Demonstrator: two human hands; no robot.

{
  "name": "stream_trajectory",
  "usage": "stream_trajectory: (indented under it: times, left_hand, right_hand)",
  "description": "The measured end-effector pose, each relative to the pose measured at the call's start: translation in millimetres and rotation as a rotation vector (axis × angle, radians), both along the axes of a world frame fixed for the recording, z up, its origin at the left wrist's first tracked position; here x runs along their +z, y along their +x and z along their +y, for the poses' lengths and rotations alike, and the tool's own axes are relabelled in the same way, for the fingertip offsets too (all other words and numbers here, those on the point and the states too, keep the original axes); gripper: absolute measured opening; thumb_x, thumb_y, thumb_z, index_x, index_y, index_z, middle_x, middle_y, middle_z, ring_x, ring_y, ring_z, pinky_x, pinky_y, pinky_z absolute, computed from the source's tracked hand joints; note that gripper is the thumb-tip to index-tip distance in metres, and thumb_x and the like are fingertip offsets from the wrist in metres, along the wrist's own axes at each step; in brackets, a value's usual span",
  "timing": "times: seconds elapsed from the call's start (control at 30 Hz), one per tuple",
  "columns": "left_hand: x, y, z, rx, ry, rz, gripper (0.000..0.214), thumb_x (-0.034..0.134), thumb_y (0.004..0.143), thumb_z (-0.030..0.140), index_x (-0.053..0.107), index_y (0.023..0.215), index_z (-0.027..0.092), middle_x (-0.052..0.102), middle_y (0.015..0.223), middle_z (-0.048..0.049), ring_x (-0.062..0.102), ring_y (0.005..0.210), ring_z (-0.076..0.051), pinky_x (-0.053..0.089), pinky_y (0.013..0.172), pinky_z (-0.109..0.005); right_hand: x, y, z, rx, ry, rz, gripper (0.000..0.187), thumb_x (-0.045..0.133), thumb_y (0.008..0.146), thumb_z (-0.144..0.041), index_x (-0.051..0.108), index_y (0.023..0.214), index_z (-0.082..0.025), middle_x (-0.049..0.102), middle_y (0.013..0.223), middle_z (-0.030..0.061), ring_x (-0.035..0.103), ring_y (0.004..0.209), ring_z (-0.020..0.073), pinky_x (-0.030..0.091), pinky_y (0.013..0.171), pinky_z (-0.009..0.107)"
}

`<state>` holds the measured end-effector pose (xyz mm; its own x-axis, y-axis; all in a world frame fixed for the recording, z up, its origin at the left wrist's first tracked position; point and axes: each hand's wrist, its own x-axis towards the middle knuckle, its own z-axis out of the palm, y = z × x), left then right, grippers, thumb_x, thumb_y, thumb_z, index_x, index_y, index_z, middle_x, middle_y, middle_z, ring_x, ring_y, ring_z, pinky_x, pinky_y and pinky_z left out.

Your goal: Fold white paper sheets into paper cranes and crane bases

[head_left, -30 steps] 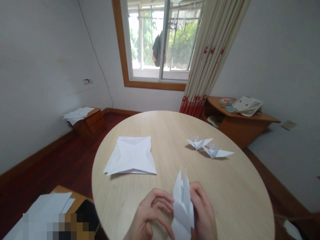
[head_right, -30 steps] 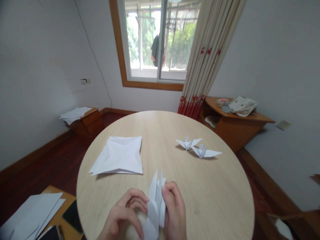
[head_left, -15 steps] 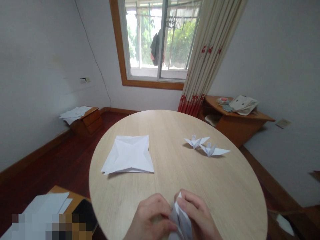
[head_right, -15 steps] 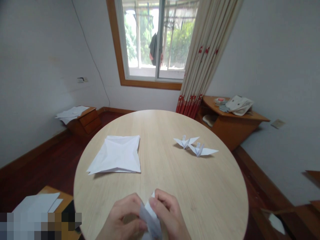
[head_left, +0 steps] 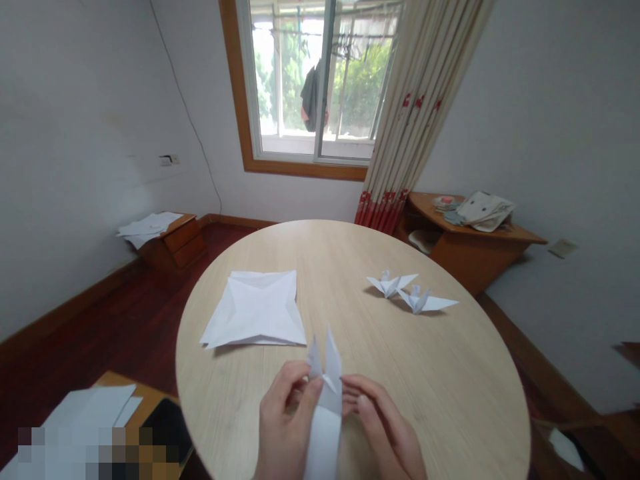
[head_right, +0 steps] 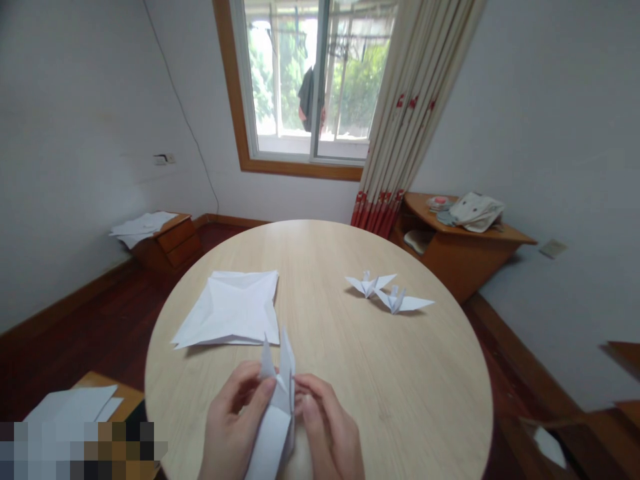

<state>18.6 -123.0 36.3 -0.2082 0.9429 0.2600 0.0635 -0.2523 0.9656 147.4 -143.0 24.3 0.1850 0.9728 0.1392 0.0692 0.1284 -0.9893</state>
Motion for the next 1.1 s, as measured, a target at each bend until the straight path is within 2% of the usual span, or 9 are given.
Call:
stream_trajectory:
  times: [0.13, 0.23, 0.33, 0.47, 0.6, 0.77, 0.9, 1.0, 1.1]
  left_hand:
    - [-3.7, 0.4, -0.2, 0.05, -0.036, -0.046, 0.024, 0.072, 0.076, 0.041, 0.069, 0.081, 0.018, 0.068, 0.067, -0.0017, 0.064, 0.056, -0.015, 0.053, 0.051, -0.019]
    - [-5.1, 0.2, 1.6, -0.099, -0.081, -0.205, 0.038, 0.071, 0.077, 0.048, 0.069, 0.1, 0.017, 0.073, 0.08, -0.0065, 0.07, 0.07, -0.019, 0.057, 0.063, -0.024]
    - [-7.1, 2.4, 3.6, -0.195, -0.104, -0.323, 0.057, 0.074, 0.075, 0.048, 0.059, 0.122, 0.02, 0.073, 0.092, -0.009, 0.07, 0.075, -0.019, 0.057, 0.068, -0.026]
    - [-7.0, 5.9, 4.1, -0.207, -0.025, -0.167, 0.028, 0.068, 0.08, 0.043, 0.069, 0.089, 0.017, 0.072, 0.096, -0.0123, 0.07, 0.086, -0.023, 0.056, 0.077, -0.031]
    - [-2.6, 4.8, 2.4, -0.21, 0.103, 0.09, 0.014, 0.065, 0.082, 0.029, 0.07, 0.075, 0.019, 0.072, 0.103, -0.0121, 0.068, 0.096, -0.026, 0.054, 0.086, -0.037]
    - [2.3, -0.2, 2.0, -0.181, 0.14, 0.129, 0.01, 0.068, 0.079, 0.018, 0.072, 0.07, 0.021, 0.073, 0.084, -0.0061, 0.07, 0.079, -0.02, 0.057, 0.074, -0.028]
    - [3.2, -1.1, 3.8, -0.111, 0.107, 0.073, 0.017, 0.068, 0.078, 0.021, 0.064, 0.061, 0.018, 0.066, 0.075, -0.0048, 0.066, 0.073, -0.018, 0.055, 0.066, -0.024]
    - [-0.4, 0.6, 4.3, -0.135, 0.008, -0.039, 0.011, 0.071, 0.075, 0.025, 0.064, 0.07, 0.017, 0.066, 0.076, -0.0043, 0.066, 0.07, -0.017, 0.055, 0.062, -0.023]
    - [-4.5, -1.0, 4.1, -0.146, -0.07, -0.153, 0.028, 0.073, 0.072, 0.024, 0.063, 0.098, 0.02, 0.067, 0.08, -0.0019, 0.065, 0.064, -0.014, 0.053, 0.057, -0.021]
  right_hand:
    - [6.2, 0.3, 6.9, 0.066, 0.085, -0.098, 0.024, 0.065, 0.081, -0.044, 0.069, 0.086, -0.022, 0.069, 0.091, 0.0082, 0.065, 0.083, 0.0223, 0.054, 0.074, 0.028]
    - [8.8, -0.3, 14.5, -0.01, 0.113, -0.164, 0.026, 0.063, 0.082, -0.046, 0.069, 0.074, -0.022, 0.065, 0.089, 0.0081, 0.062, 0.088, 0.0229, 0.051, 0.079, 0.03]
    - [8.9, -0.2, 16.9, 0.003, 0.049, -0.049, 0.035, 0.061, 0.082, -0.054, 0.067, 0.073, -0.021, 0.063, 0.083, 0.0061, 0.061, 0.082, 0.0215, 0.051, 0.075, 0.029]
    - [6.2, 0.8, 14.2, 0.173, -0.135, 0.155, 0.045, 0.057, 0.081, -0.062, 0.068, 0.091, -0.02, 0.067, 0.082, 0.0064, 0.064, 0.079, 0.0223, 0.053, 0.071, 0.031]
    - [5.1, 0.1, 11.8, 0.197, -0.161, 0.096, 0.053, 0.066, 0.072, -0.064, 0.069, 0.098, -0.018, 0.07, 0.088, 0.0096, 0.065, 0.083, 0.0258, 0.053, 0.076, 0.035]
    - [12.1, 4.1, 14.7, 0.152, -0.122, -0.022, 0.035, 0.068, 0.074, -0.051, 0.069, 0.08, -0.017, 0.071, 0.075, 0.0089, 0.065, 0.07, 0.0247, 0.053, 0.064, 0.032]
    - [18.3, 14.1, 17.1, 0.17, -0.003, -0.127, 0.02, 0.071, 0.074, -0.037, 0.068, 0.081, -0.019, 0.069, 0.072, 0.004, 0.064, 0.068, 0.0206, 0.052, 0.064, 0.027]
    - [14.6, 17.4, 15.9, 0.133, 0.108, -0.196, 0.014, 0.067, 0.08, -0.033, 0.065, 0.075, -0.02, 0.066, 0.071, 0.0029, 0.063, 0.068, 0.018, 0.05, 0.065, 0.024]
    - [7.2, 17.4, 13.2, 0.054, 0.105, -0.077, 0.019, 0.061, 0.086, -0.032, 0.06, 0.103, -0.023, 0.066, 0.082, 0.0033, 0.065, 0.075, 0.0178, 0.052, 0.068, 0.024]
